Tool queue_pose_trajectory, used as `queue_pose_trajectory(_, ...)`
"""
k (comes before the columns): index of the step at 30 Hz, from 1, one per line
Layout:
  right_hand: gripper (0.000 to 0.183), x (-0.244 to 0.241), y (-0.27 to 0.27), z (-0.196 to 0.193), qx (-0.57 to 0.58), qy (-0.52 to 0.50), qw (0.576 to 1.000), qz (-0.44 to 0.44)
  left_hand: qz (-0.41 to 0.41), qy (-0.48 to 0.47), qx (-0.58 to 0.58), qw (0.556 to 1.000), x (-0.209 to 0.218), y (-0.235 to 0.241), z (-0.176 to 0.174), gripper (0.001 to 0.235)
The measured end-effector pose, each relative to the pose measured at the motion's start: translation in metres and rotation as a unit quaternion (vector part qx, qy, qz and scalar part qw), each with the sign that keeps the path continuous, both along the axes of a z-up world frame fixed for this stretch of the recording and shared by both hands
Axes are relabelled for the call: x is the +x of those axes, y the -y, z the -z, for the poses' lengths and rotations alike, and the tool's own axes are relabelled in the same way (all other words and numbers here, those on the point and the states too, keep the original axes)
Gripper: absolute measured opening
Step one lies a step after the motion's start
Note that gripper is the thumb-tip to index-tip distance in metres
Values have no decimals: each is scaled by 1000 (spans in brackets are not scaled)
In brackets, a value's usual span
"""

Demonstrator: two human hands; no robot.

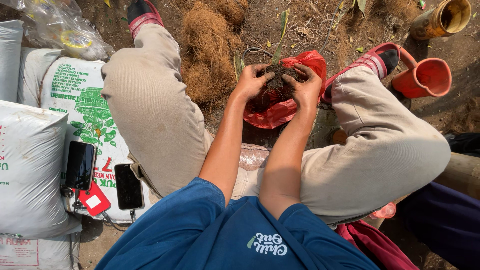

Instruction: The person sits on the ground and plants small seedlings into red plastic bags filled with soil. They hold each seedling, place it into the soil, and press the soil around the base to secure it.

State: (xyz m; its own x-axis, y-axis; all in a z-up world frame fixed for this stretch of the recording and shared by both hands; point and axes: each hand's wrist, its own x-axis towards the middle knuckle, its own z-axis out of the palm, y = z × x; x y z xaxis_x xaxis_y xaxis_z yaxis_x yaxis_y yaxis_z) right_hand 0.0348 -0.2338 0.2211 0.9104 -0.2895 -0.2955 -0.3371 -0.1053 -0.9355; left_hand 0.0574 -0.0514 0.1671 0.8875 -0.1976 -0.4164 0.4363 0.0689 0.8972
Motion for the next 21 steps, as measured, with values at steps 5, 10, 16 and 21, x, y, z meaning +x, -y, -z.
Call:
queue_pose_trajectory(5,46,1,-2,-7,21,-13,999,-28,-40,18,-6,999,-2,2,7,41)
queue_pose_trajectory(10,41,1,-7,-14,28,0,999,-45,-12,3,-62,998,-2,-4,-4,42)
queue_pose_trajectory(16,39,0,-2,-7,-28,-27,999,-25,-18,21,-63,998,-2,-6,-12,57)
queue_pose_trajectory(21,52,6,4,21,-27,79,992,-92,-43,32,-78,996,-1,-2,-3,58)
